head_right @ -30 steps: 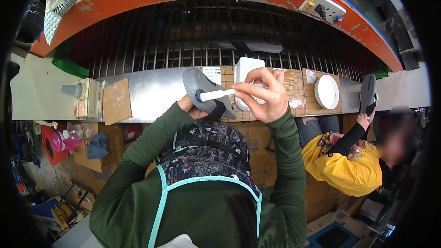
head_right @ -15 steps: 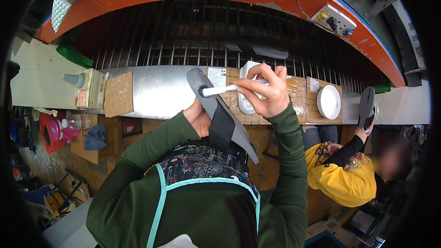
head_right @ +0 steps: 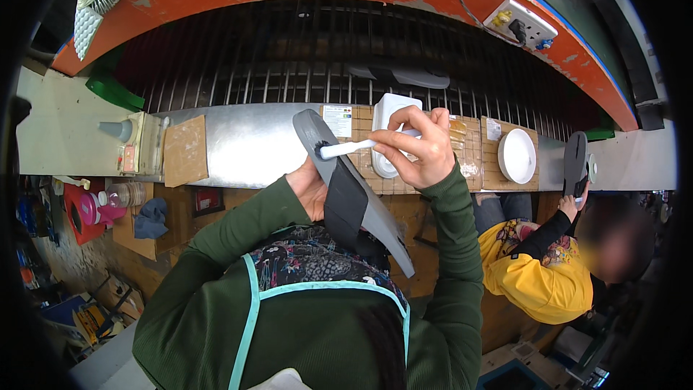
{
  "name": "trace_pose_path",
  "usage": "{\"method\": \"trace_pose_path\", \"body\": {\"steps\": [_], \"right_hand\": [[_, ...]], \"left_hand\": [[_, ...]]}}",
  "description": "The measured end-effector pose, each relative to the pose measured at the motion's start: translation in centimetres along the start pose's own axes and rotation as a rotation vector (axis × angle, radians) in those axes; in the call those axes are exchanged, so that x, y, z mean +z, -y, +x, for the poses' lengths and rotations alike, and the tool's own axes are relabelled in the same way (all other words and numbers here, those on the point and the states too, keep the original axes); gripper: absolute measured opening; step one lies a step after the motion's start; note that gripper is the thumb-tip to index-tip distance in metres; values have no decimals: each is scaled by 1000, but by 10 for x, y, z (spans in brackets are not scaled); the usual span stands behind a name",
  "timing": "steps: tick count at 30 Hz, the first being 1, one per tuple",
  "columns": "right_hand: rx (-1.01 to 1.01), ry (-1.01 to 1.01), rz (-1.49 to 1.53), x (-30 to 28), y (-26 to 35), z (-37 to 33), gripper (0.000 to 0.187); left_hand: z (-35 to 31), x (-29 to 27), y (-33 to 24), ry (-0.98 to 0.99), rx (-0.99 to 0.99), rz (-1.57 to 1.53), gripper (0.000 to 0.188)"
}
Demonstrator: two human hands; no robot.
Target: The person paints a gray plastic part with white paint using a small brush. They repeatedly dip the brush into a white container and apply paint to the edges and surfaces of the part while holding it in the other hand.
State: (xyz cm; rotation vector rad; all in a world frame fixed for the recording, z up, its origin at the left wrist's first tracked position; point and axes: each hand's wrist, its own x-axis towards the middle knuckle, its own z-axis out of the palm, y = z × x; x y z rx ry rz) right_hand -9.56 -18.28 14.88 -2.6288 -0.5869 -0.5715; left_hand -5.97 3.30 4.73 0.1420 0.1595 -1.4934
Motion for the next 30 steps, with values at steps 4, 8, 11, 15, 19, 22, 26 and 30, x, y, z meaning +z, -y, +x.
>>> {"method": "trace_pose_path", "body": {"steps": [4, 8, 11, 15, 19, 22, 26, 30], "right_hand": [[4, 3, 2, -2, -2, -5, 23], [-10, -1, 7, -2, -5, -10, 22], [-10, -13, 20, -2, -7, -13, 21], [-12, 5, 10, -4, -9, -19, 21], [2, 14, 26, -3, -8, -23, 21], [-9, 2, 15, -3, -8, -24, 21], [-15, 14, 27, -5, -7, -26, 21], [-13, 98, 175, -12, -15, -25, 19]], "left_hand": [[1, 6, 0, -179, 18, 225, 103], [4, 5, 0, -158, -1, 315, 116], [6, 5, -1, 58, -95, -80, 119], [6, 8, 0, -247, -28, 360, 122], [3, 5, -4, -55, -62, 104, 101], [3, -1, -6, 78, -90, -63, 91], [2, -4, -5, 88, -94, -59, 90], [2, 2, -3, -78, 4, 128, 80]]}}
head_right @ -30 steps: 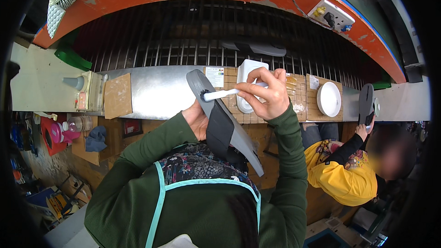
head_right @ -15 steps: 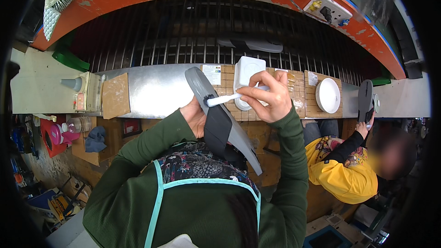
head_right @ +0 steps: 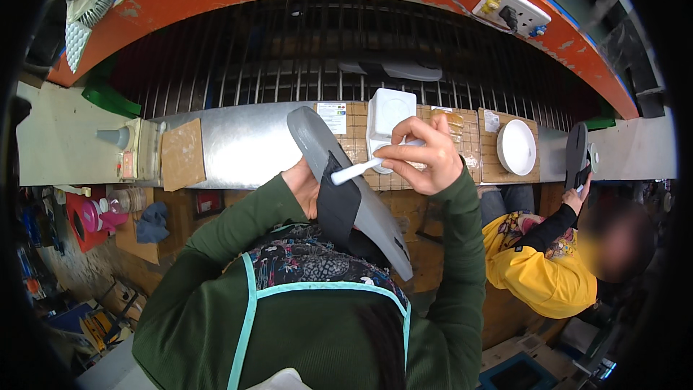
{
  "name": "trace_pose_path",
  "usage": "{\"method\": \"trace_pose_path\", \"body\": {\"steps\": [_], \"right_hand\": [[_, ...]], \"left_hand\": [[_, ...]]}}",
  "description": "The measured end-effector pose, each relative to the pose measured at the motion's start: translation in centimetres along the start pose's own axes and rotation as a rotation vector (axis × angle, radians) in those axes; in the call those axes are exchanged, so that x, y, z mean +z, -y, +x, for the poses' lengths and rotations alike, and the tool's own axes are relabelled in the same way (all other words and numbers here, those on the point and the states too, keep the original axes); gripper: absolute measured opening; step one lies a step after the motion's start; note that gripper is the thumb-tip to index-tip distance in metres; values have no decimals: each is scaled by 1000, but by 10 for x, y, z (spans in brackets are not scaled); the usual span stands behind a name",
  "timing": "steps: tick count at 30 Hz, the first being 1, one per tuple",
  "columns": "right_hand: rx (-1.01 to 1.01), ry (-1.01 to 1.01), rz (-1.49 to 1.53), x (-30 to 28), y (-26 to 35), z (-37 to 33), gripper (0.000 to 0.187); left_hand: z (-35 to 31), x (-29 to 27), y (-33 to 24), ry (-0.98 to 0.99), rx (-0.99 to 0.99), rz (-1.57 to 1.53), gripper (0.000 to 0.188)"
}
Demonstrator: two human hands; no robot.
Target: The person paints a gray plastic part with white paint using a small brush. They repeatedly dip the brush into a white container and apply paint to the edges and surfaces of the part while holding it in the other hand.
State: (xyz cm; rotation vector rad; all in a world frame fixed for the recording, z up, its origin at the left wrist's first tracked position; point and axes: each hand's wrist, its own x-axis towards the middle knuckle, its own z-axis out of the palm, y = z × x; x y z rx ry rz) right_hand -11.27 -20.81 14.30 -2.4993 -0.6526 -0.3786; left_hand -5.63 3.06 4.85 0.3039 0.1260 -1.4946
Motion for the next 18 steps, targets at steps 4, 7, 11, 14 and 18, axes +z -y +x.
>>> {"method": "trace_pose_path", "body": {"steps": [4, 7, 11, 14, 18], "right_hand": [[114, -170, 384, 8, -12, 15, 15], [221, -242, 248, 12, -14, 26, 15], [3, -141, 124, 4, -9, 32, 18], [-97, -30, 216, -9, -9, 35, 19], [-10, -263, 92, -7, -21, 48, 19]], "left_hand": [[8, 9, 1, -10, 168, 110, 59], [15, 6, 2, 62, 299, 231, 47], [28, -22, -6, 202, 538, 635, 47], [38, -52, -17, 143, 584, 660, 48], [39, -79, -26, 77, 564, 680, 49]]}}
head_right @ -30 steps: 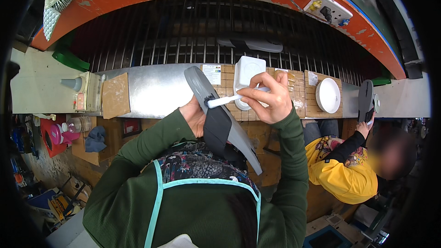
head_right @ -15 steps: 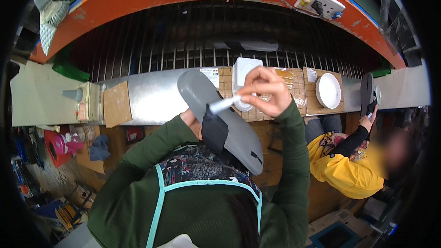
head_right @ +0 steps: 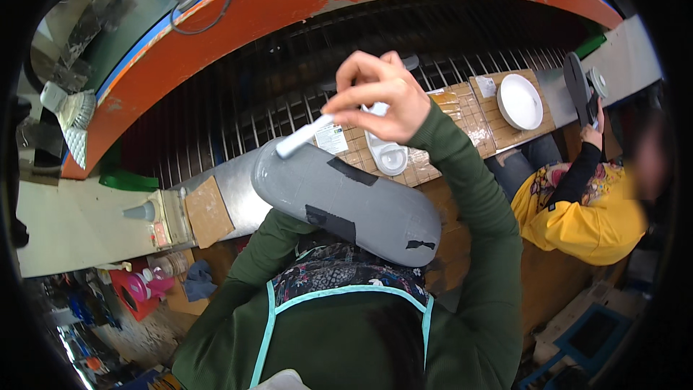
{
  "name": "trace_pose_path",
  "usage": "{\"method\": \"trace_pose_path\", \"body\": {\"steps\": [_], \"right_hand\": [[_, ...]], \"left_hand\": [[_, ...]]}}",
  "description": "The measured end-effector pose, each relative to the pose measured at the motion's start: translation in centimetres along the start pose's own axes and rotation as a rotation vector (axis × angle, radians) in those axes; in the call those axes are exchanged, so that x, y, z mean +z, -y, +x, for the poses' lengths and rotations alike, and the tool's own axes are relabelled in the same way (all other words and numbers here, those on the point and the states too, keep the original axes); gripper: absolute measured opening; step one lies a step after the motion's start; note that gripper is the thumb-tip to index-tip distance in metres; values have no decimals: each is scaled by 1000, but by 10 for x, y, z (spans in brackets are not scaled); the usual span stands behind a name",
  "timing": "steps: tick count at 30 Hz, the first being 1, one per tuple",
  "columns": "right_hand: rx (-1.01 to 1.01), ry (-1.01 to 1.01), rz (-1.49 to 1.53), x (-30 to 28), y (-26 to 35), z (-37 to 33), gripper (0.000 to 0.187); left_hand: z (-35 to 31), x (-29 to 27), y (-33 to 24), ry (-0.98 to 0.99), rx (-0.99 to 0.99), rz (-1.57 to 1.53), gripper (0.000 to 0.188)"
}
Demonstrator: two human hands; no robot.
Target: The person paints a gray plastic part with white paint using a small brush. They repeatedly dip the brush into a white container and apply paint to the edges and surfaces of the part while holding it in the other hand.
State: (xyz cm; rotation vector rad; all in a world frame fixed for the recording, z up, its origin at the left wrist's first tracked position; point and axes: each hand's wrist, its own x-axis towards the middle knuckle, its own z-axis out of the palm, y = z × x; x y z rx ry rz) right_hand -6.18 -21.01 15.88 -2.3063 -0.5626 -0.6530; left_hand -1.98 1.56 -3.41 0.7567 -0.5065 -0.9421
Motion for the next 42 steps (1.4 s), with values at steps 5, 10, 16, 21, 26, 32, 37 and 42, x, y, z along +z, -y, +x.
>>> {"method": "trace_pose_path", "body": {"steps": [5, 10, 16, 21, 26, 32, 37, 42], "right_hand": [[-86, 165, -36, -13, 2, -9, 15], [-64, 149, 105, -11, 7, -3, 16], [-129, 130, 46, 18, 16, 8, 15], [-124, 295, 214, -4, 15, -4, 18], [-30, 107, 18, 9, 6, -12, 14], [291, 109, 364, -26, -3, -98, 23], [778, -309, 986, 18, 27, -164, 45], [970, -515, 1579, 63, 64, -155, 84]], "left_hand": [[-15, -11, -13, -58, -13, 12, 51], [-10, -5, -12, -39, -18, 21, 52], [-5, 3, -6, -5, -20, 39, 54], [-15, 0, -6, -29, -21, 31, 56], [-17, -10, 0, -39, -34, 69, 58], [-40, -41, -35, -194, 78, 71, 61], [-43, -34, -67, -73, 144, -501, 63], [-27, -10, -89, -1, 107, -599, 65]]}}
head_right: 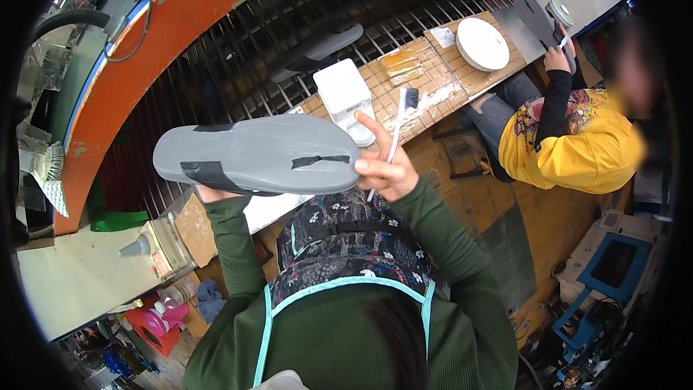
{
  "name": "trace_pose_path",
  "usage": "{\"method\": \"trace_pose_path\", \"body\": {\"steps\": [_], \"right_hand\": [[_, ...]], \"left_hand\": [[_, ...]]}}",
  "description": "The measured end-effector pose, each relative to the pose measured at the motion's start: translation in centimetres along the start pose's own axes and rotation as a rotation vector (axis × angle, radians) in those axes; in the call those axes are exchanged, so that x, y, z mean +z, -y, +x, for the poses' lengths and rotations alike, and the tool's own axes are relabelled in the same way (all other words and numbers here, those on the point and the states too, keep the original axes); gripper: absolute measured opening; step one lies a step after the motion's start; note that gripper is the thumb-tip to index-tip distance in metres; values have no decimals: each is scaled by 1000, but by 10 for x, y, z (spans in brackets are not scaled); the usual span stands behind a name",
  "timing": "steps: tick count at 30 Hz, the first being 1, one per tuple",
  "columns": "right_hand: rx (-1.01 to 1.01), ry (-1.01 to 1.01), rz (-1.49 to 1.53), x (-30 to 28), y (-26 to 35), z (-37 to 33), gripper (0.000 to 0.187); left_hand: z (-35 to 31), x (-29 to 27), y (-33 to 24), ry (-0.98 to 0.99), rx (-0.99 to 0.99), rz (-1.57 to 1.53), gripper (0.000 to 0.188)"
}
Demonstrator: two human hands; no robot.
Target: The person paints a gray plastic part with white paint using a small brush. They repeatedly dip the brush into a white container and apply paint to the edges and surfaces of the part while holding it in the other hand.
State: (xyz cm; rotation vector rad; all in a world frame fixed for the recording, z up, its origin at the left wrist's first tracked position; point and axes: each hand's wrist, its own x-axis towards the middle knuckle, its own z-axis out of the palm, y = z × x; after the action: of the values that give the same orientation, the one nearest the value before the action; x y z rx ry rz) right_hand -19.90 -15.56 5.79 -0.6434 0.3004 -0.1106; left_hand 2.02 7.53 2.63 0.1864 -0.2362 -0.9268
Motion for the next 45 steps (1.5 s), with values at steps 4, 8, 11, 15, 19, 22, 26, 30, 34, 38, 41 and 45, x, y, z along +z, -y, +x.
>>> {"method": "trace_pose_path", "body": {"steps": [4, 8, 11, 15, 19, 22, 26, 30, 34, 38, 41, 45], "right_hand": [[-14, -65, 105, 31, -5, 2, 87], [-16, -80, 182, 50, -20, 5, 90], [104, 15, 36, 47, -38, 6, 95], [136, 123, -286, -6, -36, 10, 89], [-150, -471, -1320, -78, -25, 10, 29], [-308, -663, -1766, -111, -34, 19, 14], [-344, -720, -2015, -132, -42, 36, 9], [-464, -721, -2082, -143, -48, 51, 7], [-579, -692, -2136, -149, -52, 59, 10], [-561, -682, -2168, -149, -52, 58, 9], [-294, -736, -1975, -151, -49, 52, 14], [50, -738, -1340, -164, -44, 47, 22]], "left_hand": [[-8, 32, 17, -220, 227, 13, 71], [-17, 48, 69, -313, 746, 541, 68], [-13, 42, 82, -490, 900, 868, 66], [-6, 24, 45, -643, 934, 896, 27], [-19, 17, 17, -669, 755, 979, 18], [-28, 22, 7, -639, 642, 908, 12], [-32, 32, 4, -700, 515, 905, 16], [-31, 33, 4, -693, 414, 880, 24], [-35, 23, 5, -602, 412, 890, 25], [-39, 18, 3, -569, 387, 947, 24], [-34, 23, 5, -667, 418, 941, 22], [-32, 36, 10, -587, 391, 857, 23]]}}
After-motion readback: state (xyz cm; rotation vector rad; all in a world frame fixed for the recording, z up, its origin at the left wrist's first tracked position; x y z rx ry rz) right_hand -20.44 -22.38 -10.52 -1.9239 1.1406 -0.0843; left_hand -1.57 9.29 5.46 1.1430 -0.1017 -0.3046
